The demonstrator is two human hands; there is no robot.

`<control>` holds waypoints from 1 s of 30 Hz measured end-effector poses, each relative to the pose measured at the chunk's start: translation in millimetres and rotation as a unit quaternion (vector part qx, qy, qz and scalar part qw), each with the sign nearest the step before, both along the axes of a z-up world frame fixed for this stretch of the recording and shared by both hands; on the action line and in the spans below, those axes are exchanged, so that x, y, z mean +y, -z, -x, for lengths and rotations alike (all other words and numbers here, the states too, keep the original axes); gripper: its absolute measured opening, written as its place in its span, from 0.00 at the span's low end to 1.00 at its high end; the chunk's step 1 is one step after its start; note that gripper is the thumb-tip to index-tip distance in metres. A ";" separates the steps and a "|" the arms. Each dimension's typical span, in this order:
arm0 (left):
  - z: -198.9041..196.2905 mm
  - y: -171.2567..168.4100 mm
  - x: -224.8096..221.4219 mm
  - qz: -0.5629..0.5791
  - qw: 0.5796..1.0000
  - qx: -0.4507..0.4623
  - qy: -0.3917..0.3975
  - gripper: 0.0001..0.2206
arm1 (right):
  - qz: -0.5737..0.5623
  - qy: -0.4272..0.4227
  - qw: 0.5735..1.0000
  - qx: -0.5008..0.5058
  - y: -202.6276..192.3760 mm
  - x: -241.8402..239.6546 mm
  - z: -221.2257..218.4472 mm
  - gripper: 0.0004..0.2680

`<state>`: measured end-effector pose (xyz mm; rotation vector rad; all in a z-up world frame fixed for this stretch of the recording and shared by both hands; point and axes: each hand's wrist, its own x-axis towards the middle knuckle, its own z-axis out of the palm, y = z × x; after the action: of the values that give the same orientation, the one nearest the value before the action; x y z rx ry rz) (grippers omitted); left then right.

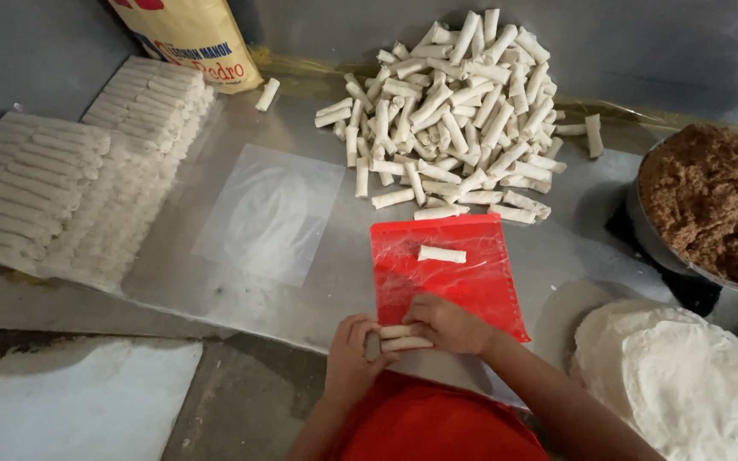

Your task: The person organizes spring rolls by picking them from a pile and placing them into rows on a plastic sheet, then gathers the rows into a clear plastic bag.

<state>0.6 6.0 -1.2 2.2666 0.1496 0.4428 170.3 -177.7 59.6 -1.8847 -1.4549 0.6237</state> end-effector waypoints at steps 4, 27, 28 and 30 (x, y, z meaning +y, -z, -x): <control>-2.5 -7.3 3.8 -0.016 0.998 0.064 0.005 0.17 | 0.017 -0.003 0.999 -0.038 15.2 -1.9 -2.4 0.06; -15.8 -16.2 0.3 0.074 0.984 0.160 -0.012 0.25 | 0.007 -0.030 0.999 -0.016 8.8 -6.2 7.6 0.15; -14.4 -6.3 2.0 0.074 0.984 0.159 -0.011 0.25 | 0.007 -0.029 0.999 -0.017 6.4 -6.1 6.7 0.15; -6.5 14.8 5.1 -0.099 0.993 -0.033 0.062 0.33 | -0.026 -0.033 0.999 -0.033 3.9 -5.6 9.4 0.10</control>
<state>7.1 11.1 -15.9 2.4353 -0.0714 0.4832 160.9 -183.3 55.7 -1.8398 -1.5656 0.5537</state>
